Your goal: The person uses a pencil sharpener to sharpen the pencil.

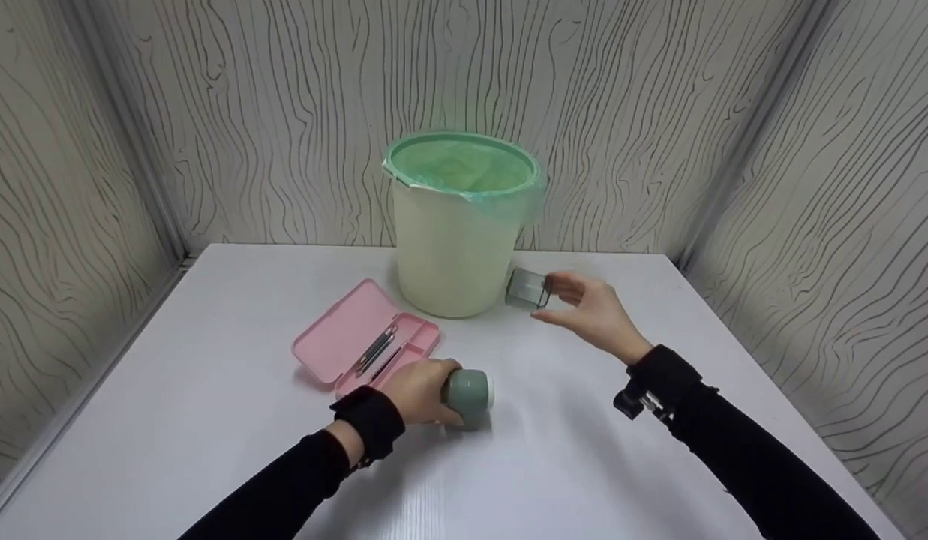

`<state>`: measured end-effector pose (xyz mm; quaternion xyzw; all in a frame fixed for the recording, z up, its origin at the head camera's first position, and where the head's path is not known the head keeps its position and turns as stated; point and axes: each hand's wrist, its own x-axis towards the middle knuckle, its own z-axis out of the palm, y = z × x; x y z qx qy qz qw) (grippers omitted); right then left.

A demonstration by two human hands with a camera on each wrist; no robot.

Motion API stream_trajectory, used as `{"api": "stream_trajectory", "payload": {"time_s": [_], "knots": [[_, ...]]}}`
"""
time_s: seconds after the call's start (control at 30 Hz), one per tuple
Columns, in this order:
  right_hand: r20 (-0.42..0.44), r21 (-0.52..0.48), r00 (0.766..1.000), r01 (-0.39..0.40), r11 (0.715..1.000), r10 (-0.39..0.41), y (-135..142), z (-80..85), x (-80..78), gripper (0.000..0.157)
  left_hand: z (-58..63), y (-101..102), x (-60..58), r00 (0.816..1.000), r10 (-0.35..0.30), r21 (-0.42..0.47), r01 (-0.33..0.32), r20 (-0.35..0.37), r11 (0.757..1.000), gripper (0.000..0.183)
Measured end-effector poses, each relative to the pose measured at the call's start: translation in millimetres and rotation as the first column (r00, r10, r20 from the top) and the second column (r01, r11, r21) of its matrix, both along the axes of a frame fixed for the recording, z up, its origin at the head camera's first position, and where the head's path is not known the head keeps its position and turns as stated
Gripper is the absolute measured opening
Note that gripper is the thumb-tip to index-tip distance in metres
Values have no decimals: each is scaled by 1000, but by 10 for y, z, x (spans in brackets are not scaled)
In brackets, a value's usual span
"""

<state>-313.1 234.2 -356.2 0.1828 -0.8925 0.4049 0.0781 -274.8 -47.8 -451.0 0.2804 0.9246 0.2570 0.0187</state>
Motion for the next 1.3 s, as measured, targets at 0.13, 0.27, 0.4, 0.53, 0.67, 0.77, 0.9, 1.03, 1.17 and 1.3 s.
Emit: {"api": "stream_trajectory", "payload": {"time_s": [0.13,0.27,0.4,0.53,0.67,0.77,0.9,1.03,1.17,1.3], "knots": [[89,-8,995,-54,998,55,46,-296,124,64,7,2,0,1000,7,-8,-6,16,1000,60],[149,-20,983,-110,994,111,87,-556,210,65,1,12,3,1000,13,-14,-13,10,1000,60],[197,-13,969,-148,989,148,124,-760,272,67,-9,18,2,1000,15,-21,-15,-7,1000,61],[263,-4,950,-173,985,167,144,-920,333,68,-13,15,2,1000,13,-23,-13,-15,1000,62],[308,3,929,-218,976,207,148,-1048,364,69,-10,13,5,1000,12,-18,-12,-16,1000,61],[328,3,915,-252,968,237,134,-1129,371,69,-1,13,14,1000,16,-15,-16,-11,1000,62],[336,-4,904,-280,960,266,101,-1202,367,68,8,18,19,1000,22,-17,-23,-4,1000,63],[347,-23,896,-286,958,276,60,-1238,353,68,9,23,18,1000,26,-12,-26,8,1000,62],[353,-30,893,-286,958,278,14,-1267,327,68,8,23,17,999,27,-6,-27,18,1000,61],[345,-25,898,-283,959,274,-24,-1292,303,68,5,20,13,999,25,-6,-25,23,1000,61]]}}
